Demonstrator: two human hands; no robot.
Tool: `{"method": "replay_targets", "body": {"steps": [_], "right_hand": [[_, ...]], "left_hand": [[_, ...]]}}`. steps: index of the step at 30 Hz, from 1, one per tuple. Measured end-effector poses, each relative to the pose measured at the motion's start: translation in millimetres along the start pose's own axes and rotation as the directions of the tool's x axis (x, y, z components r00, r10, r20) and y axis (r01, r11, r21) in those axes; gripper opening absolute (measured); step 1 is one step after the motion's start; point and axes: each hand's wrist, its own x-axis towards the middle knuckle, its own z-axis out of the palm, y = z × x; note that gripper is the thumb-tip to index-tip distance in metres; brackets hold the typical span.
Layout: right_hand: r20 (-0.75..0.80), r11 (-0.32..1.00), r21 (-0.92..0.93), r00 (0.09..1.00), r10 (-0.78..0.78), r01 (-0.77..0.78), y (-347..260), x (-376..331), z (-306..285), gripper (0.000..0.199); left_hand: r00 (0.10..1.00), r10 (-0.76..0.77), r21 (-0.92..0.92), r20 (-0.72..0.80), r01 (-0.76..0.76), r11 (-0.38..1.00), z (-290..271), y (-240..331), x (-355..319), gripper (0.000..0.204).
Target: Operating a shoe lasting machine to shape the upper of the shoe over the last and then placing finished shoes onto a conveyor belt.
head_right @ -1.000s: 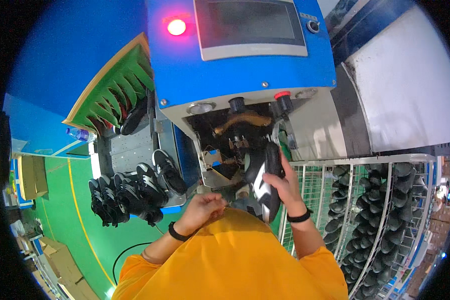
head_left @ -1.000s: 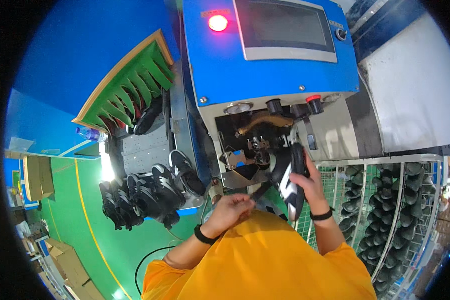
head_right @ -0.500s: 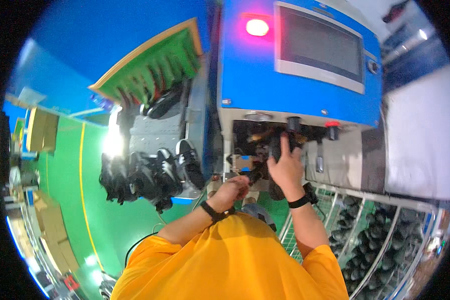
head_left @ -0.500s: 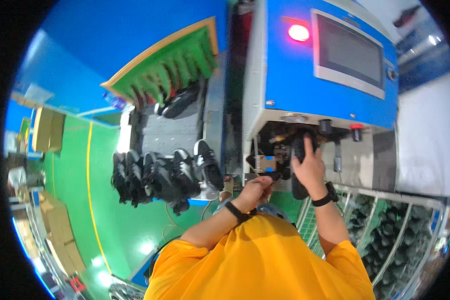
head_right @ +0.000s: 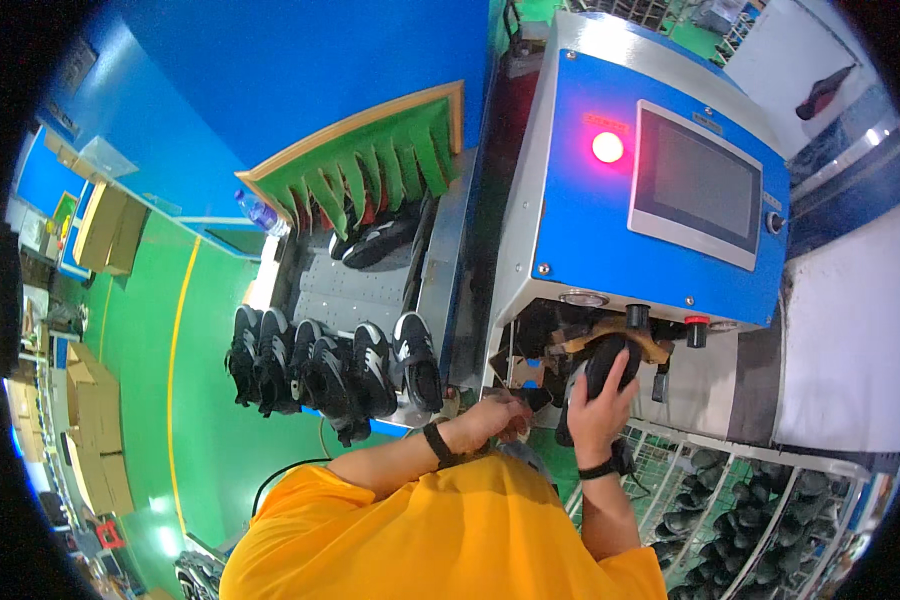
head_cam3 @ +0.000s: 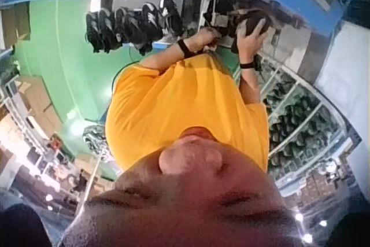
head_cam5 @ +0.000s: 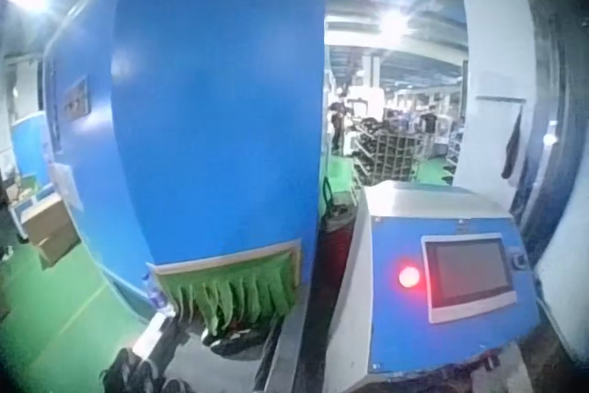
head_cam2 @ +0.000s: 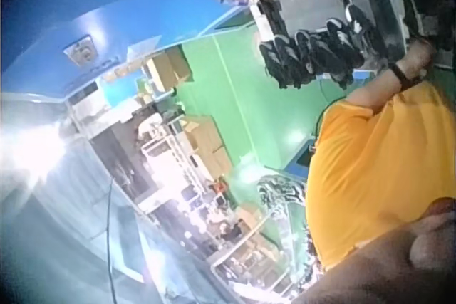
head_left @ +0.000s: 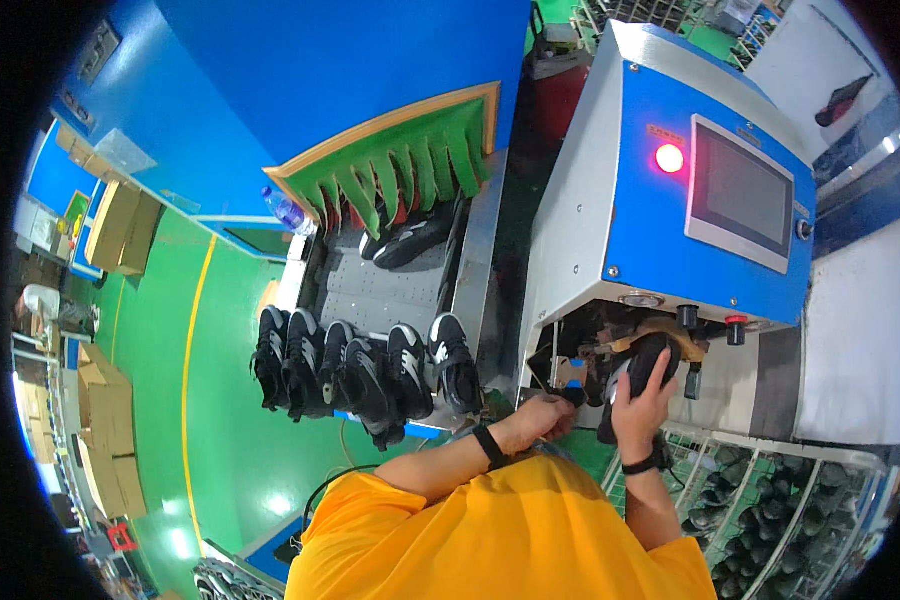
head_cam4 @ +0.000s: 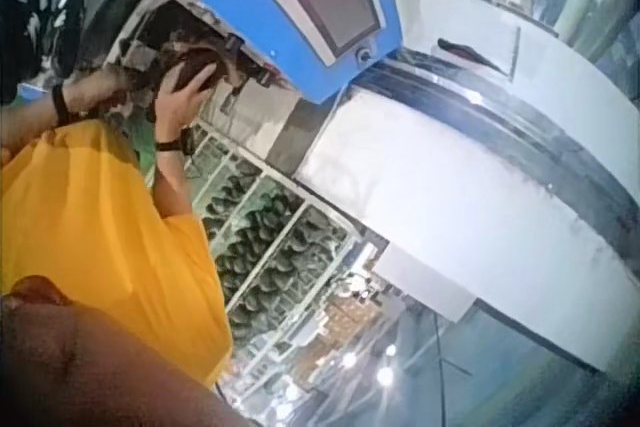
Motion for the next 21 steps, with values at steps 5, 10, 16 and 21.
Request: {"method": "replay_targets", "body": {"steps": [5, 10, 16, 21], "right_hand": [[0.004, 0.987, 0.043, 0.987, -0.158, 0.158, 13.2, -70.4, -27.3, 0.076], [0.301, 0.954, 0.209, 0.914, -0.27, 0.214, 2.1, -126.5, -107.5, 0.077], [0.769, 0.14, 0.556, 0.571, 0.288, -0.819, -6.5, -46.1, -93.0, 0.065], [0.603, -0.412, 0.782, 0.734, 0.312, -0.468, 2.0, -70.4, -16.9, 0.074]], "left_hand": [[0.976, -0.081, -0.024, 0.202, 0.088, 0.996, 12.1, 8.5, -13.0, 0.047], [0.683, -0.401, -0.008, 0.611, 0.512, 0.859, 14.6, -18.2, -9.4, 0.056], [0.798, -0.322, 0.006, 0.51, 0.372, 0.928, 8.8, -14.8, -42.1, 0.04], [0.951, -0.207, 0.372, 0.23, 0.11, 0.922, 18.9, -2.0, -56.3, 0.048]]}}
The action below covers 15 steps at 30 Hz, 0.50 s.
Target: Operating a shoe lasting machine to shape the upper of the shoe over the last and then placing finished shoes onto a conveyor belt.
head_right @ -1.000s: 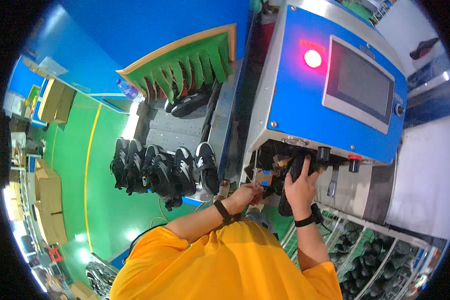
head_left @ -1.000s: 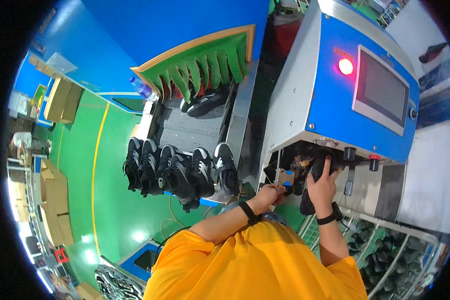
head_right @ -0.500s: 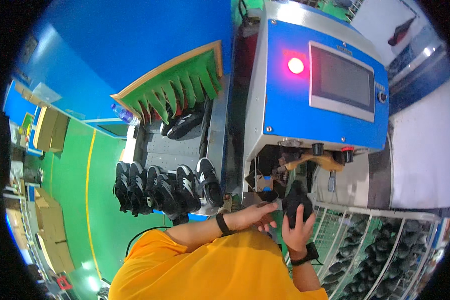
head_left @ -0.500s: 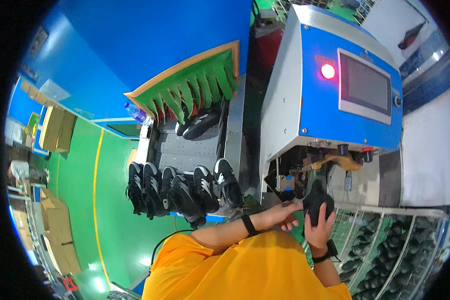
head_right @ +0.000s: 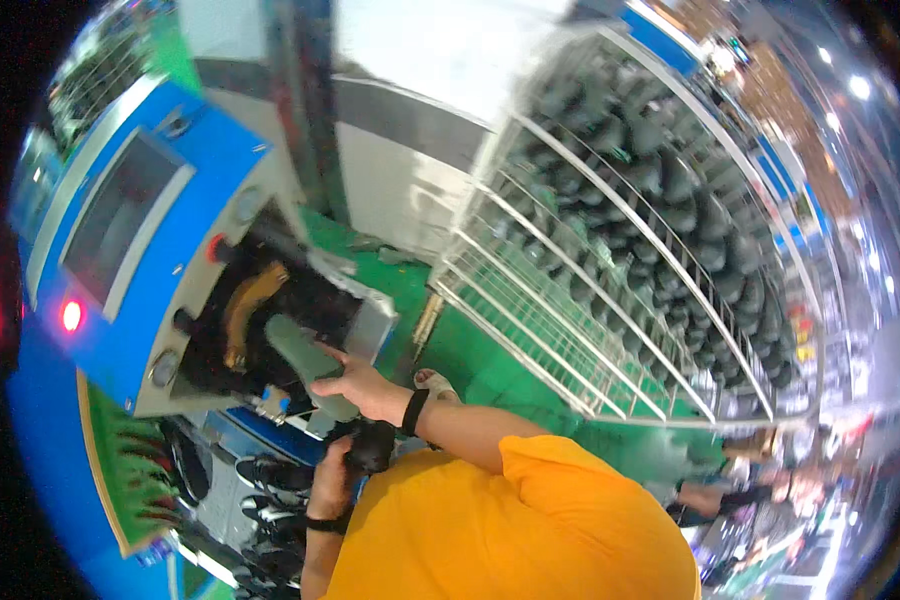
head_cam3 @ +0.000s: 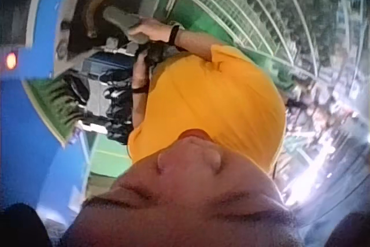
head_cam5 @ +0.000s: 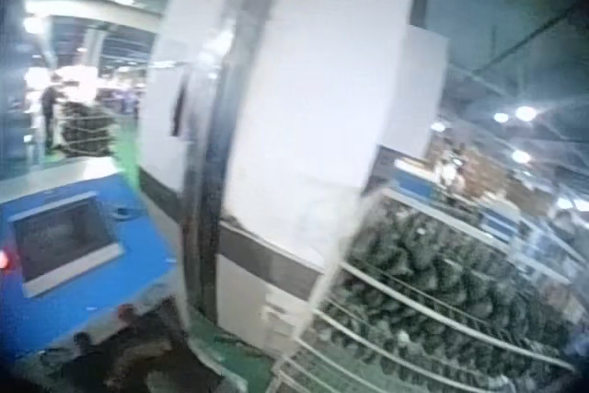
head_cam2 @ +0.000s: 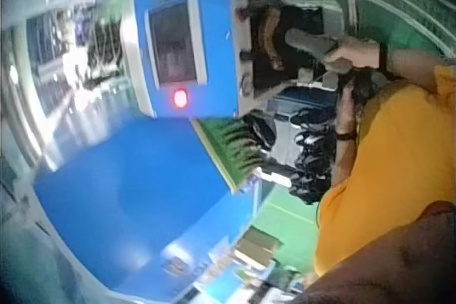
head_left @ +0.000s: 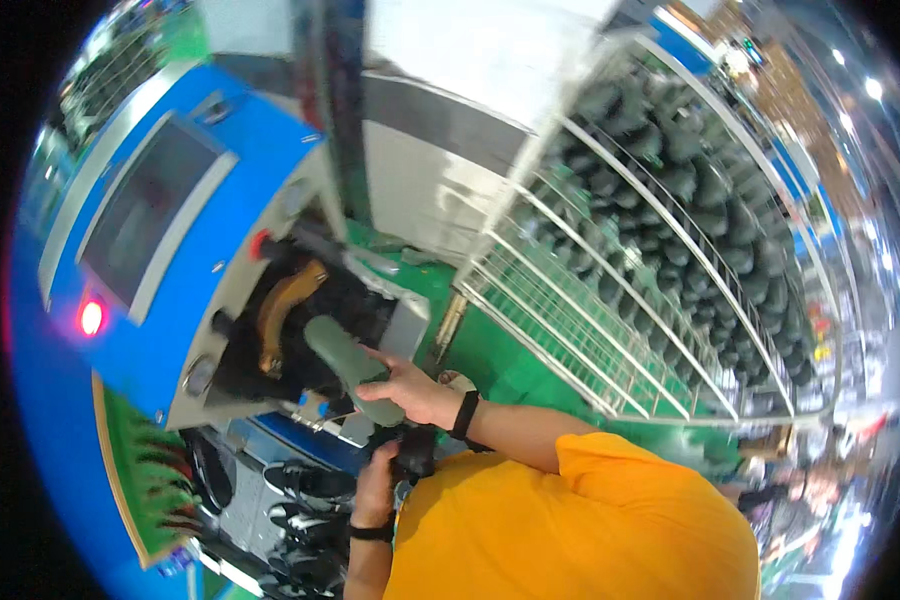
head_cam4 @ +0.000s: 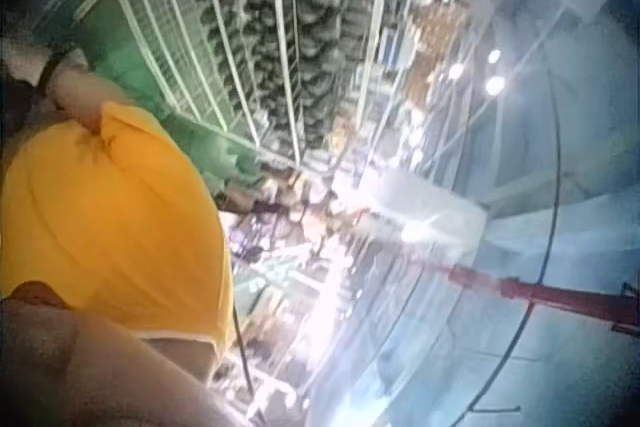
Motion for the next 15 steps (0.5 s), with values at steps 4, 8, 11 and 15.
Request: {"method": "replay_targets", "body": {"steps": [4, 8, 11, 15], "right_hand": [[-0.024, 0.994, 0.111, 0.999, -0.023, 0.025, -62.8, -78.8, -69.0, 0.073], [-0.308, 0.878, 0.477, 0.945, 0.113, 0.051, -42.5, -127.2, -250.9, 0.051], [-0.53, 0.574, 0.701, 0.848, 0.021, 0.424, -54.5, -155.6, -353.2, 0.047], [-0.496, 0.134, 0.836, 0.838, -0.228, 0.531, -71.2, -173.7, -477.2, 0.066]], "left_hand": [[0.986, -0.019, -0.145, -0.168, -0.006, 0.989, 8.9, 17.9, -13.0, 0.056], [0.978, -0.045, -0.038, -0.206, 0.038, 0.999, 19.8, 6.5, -0.1, 0.057], [0.965, 0.125, 0.155, -0.231, -0.09, 0.984, 54.1, -9.5, 20.7, 0.051], [0.931, -0.021, 0.351, -0.365, 0.159, 0.923, 87.5, 2.6, 33.9, 0.041]]}}
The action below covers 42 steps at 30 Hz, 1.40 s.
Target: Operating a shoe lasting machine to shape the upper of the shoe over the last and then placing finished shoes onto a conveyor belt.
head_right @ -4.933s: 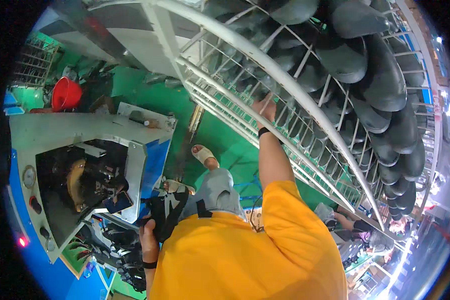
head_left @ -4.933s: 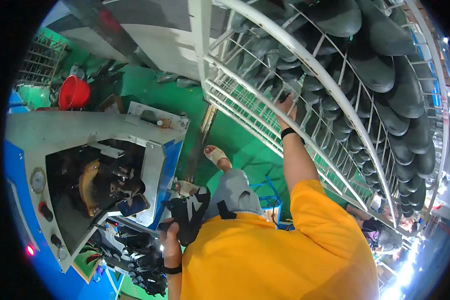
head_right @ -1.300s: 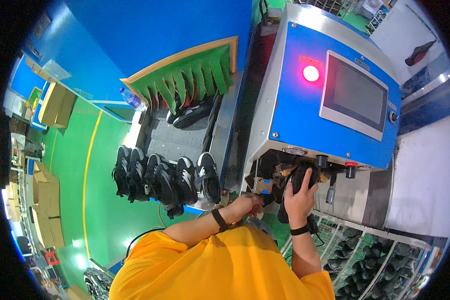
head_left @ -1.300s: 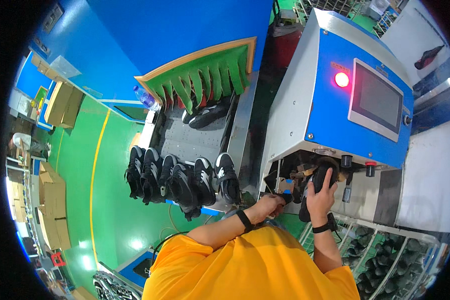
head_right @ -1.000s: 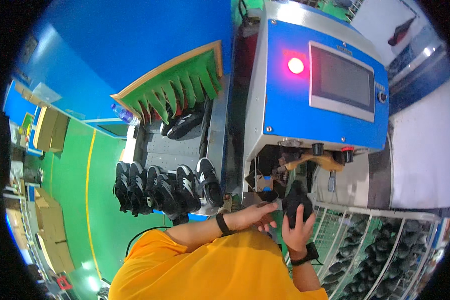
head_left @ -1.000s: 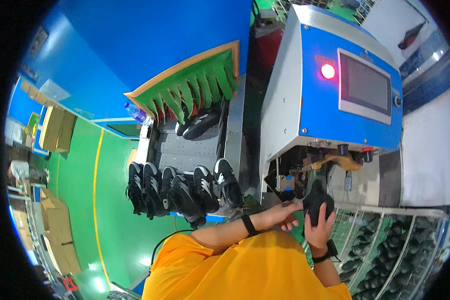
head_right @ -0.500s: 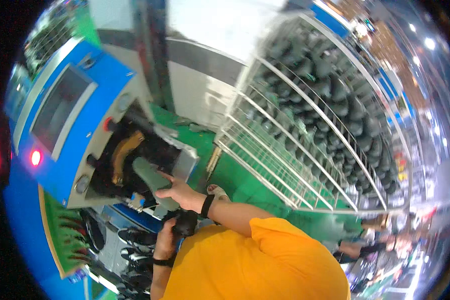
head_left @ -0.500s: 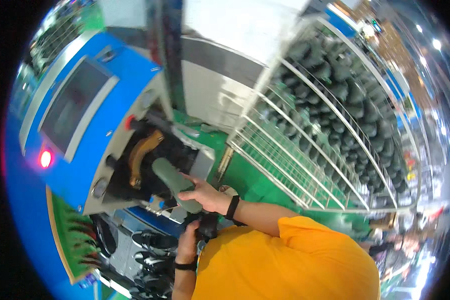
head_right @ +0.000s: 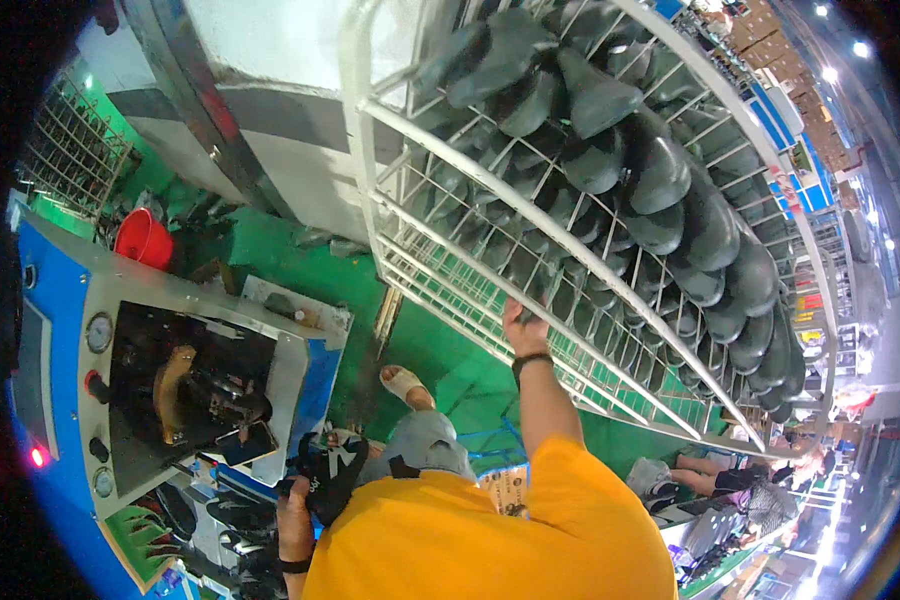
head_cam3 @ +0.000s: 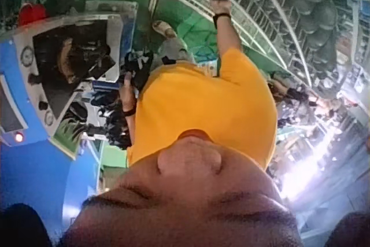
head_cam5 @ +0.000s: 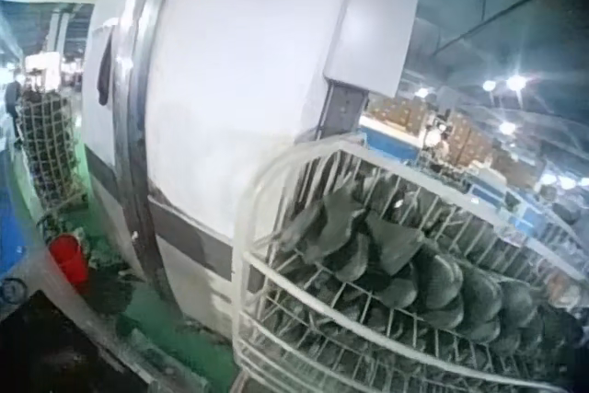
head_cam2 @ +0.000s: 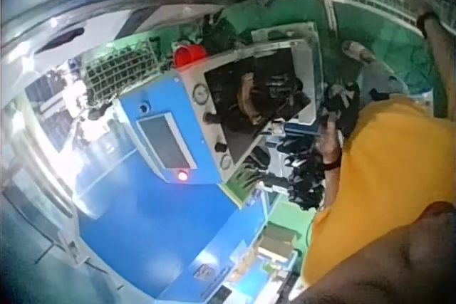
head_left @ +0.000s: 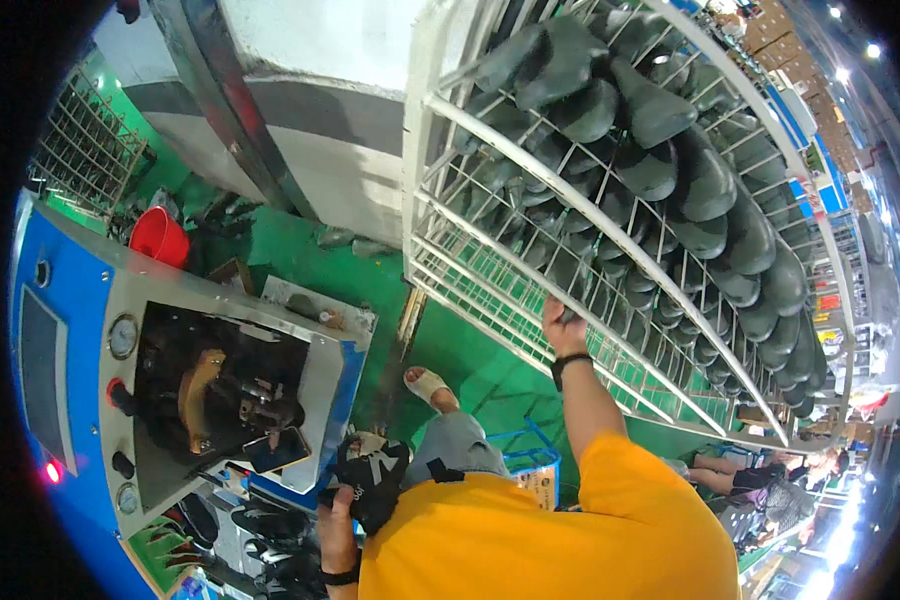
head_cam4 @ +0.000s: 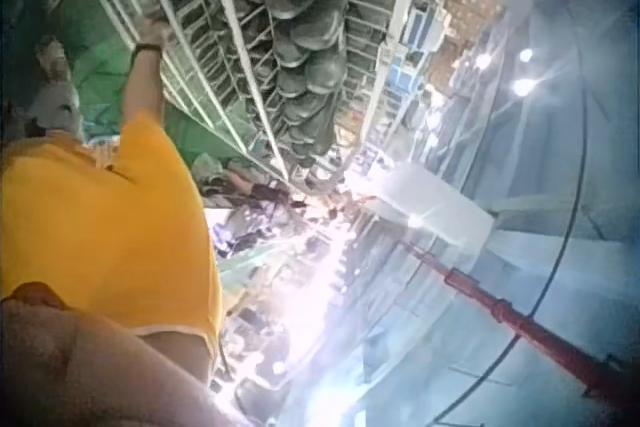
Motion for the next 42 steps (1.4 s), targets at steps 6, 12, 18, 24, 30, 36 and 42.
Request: {"method": "replay_targets", "body": {"steps": [6, 12, 18, 24, 30, 36, 42], "right_hand": [[-0.29, 0.929, -0.082, 0.883, -0.37, 0.362, -29.3, 67.9, 14.2, 0.042], [-0.308, 0.909, -0.416, 0.937, -0.162, 0.021, -70.7, 51.4, -31.3, 0.022], [-0.521, 0.419, -0.821, 0.81, -0.27, -0.388, 43.0, 41.8, -41.4, 0.033], [-0.623, -0.16, -0.777, 0.78, 0.058, -0.609, 205.3, 43.0, -65.8, 0.02], [-0.624, -0.662, -0.662, 0.748, 0.227, -0.351, 374.3, 3.2, -21.8, 0.037], [-0.605, -0.728, -0.67, 0.675, 0.422, -0.146, 433.0, -0.6, -18.4, 0.033], [-0.763, -0.823, -0.544, 0.505, 0.405, -0.162, 412.2, 31.2, -52.8, 0.021]], "left_hand": [[0.998, -0.018, 0.034, -0.058, 0.02, 0.999, 7.3, 8.4, 1.1, 0.037], [0.996, 0.056, 0.053, -0.068, -0.053, 0.997, -73.8, 3.9, -72.4, 0.037], [0.886, 0.096, 0.046, -0.454, -0.085, 0.995, -194.8, -101.9, -182.3, 0.034], [0.679, 0.299, 0.304, -0.67, -0.117, 0.945, -274.1, -207.2, -189.9, 0.035], [0.745, -0.006, 0.193, -0.667, 0.181, 0.964, -271.2, -192.6, -84.4, 0.049], [0.706, -0.096, -0.15, -0.701, -0.014, 0.989, -249.7, -200.2, -116.4, 0.049], [0.521, -0.059, -0.184, -0.851, -0.192, 0.964, -168.4, -218.7, -230.1, 0.044]]}}
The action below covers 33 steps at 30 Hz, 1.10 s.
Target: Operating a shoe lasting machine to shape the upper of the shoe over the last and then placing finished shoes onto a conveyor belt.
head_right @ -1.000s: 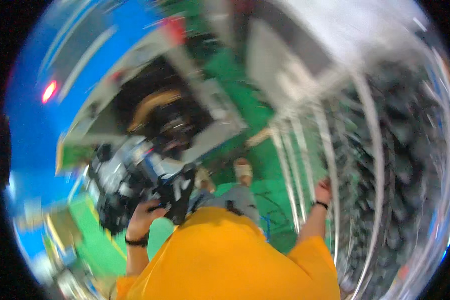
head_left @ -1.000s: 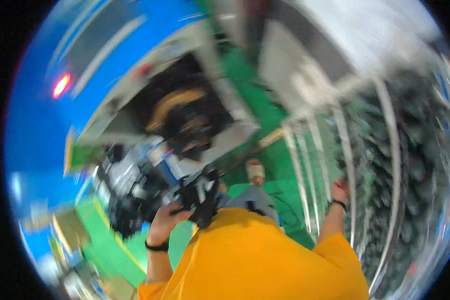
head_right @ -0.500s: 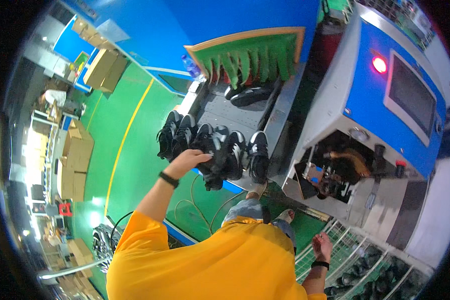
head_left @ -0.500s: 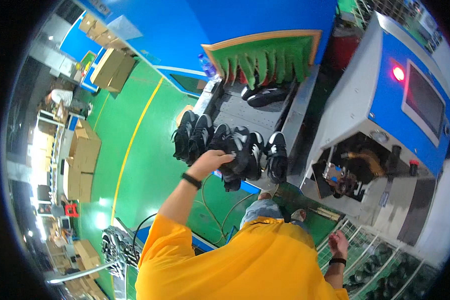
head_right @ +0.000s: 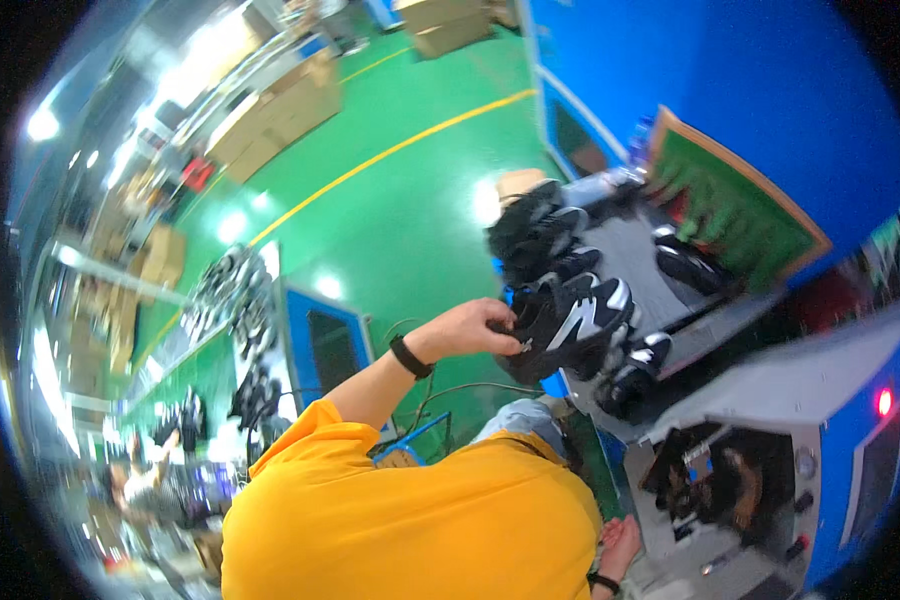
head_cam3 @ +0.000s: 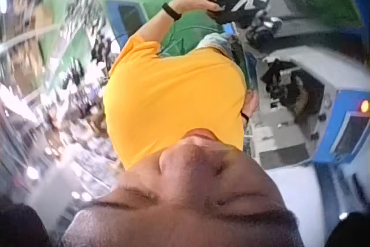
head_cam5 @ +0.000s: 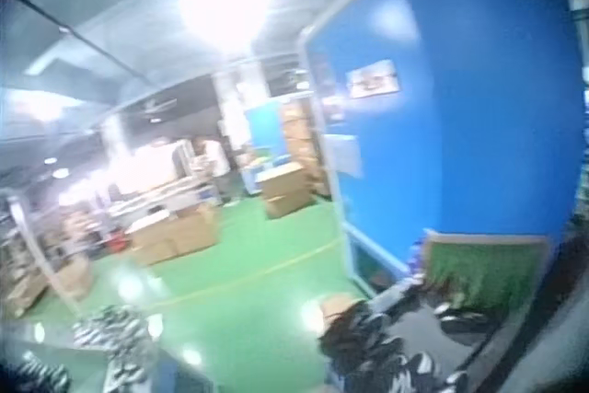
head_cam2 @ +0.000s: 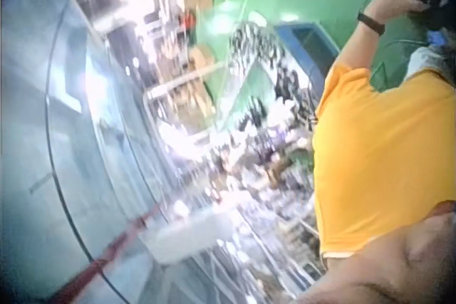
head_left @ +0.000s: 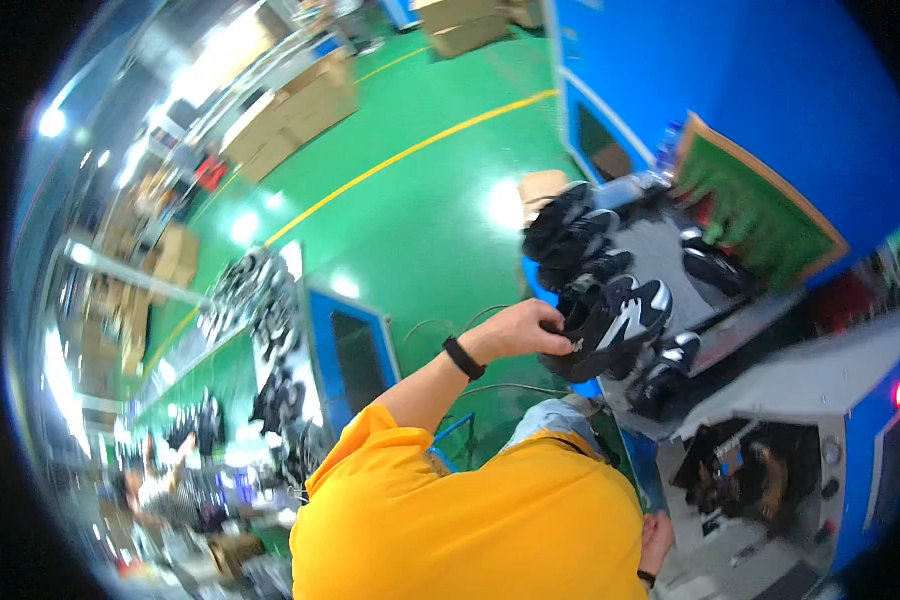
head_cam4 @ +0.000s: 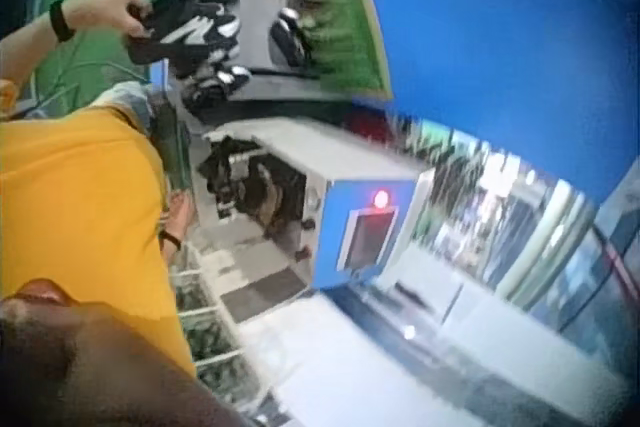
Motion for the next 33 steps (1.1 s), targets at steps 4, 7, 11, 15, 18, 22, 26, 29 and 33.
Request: {"method": "replay_targets", "body": {"steps": [4, 7, 11, 15, 18, 22, 26, 29, 33], "right_hand": [[0.095, 0.873, -0.487, 0.993, 0.062, -0.008, 5.4, 51.7, -10.9, 0.031], [0.038, 0.59, -0.807, 0.999, 0.012, 0.023, 12.7, 56.8, -10.0, 0.04], [0.073, 0.625, -0.781, 0.991, 0.11, -0.011, 22.1, 113.6, -45.7, 0.042], [0.137, 0.611, -0.792, 0.98, 0.144, 0.02, 8.4, 138.1, -46.5, 0.039], [0.13, 0.561, -0.823, 0.991, 0.035, 0.088, -19.7, 89.7, -0.7, 0.031], [0.219, 0.673, -0.714, 0.975, -0.047, 0.193, -47.6, 33.8, 42.1, 0.025], [0.335, 0.676, -0.666, 0.936, -0.108, 0.316, -106.7, -34.1, 96.0, 0.026], [0.397, 0.436, -0.575, 0.701, -0.592, 0.693, -176.5, -84.1, 143.7, 0.014], [0.325, -0.385, -0.753, -0.207, -0.923, 0.534, -286.0, -120.1, 182.1, 0.025]], "left_hand": [[0.971, -0.069, 0.01, -0.228, 0.074, 0.997, -22.6, -52.1, -136.7, 0.04], [0.902, -0.195, 0.167, -0.384, 0.276, 0.947, -35.8, -94.0, -245.0, 0.038], [0.644, -0.333, 0.196, -0.689, 0.607, 0.77, -60.9, -117.0, -395.4, 0.031], [-0.022, -0.133, -0.075, -0.991, 0.908, 0.413, -83.8, -142.4, -541.8, 0.034], [-0.509, 0.197, -0.481, -0.838, 0.859, 0.177, -89.3, -151.0, -582.7, 0.034], [-0.431, 0.362, -0.339, -0.827, 0.895, 0.291, -112.3, -150.8, -498.2, 0.033], [-0.096, 0.214, 0.032, -0.972, 0.85, 0.526, -88.5, -166.8, -329.9, 0.03], [0.337, 0.114, 0.28, -0.935, 0.498, 0.821, -37.6, -177.1, -179.5, 0.031], [0.793, 0.38, 0.489, -0.476, -0.12, 0.864, 31.0, -119.7, 32.3, 0.035]]}}
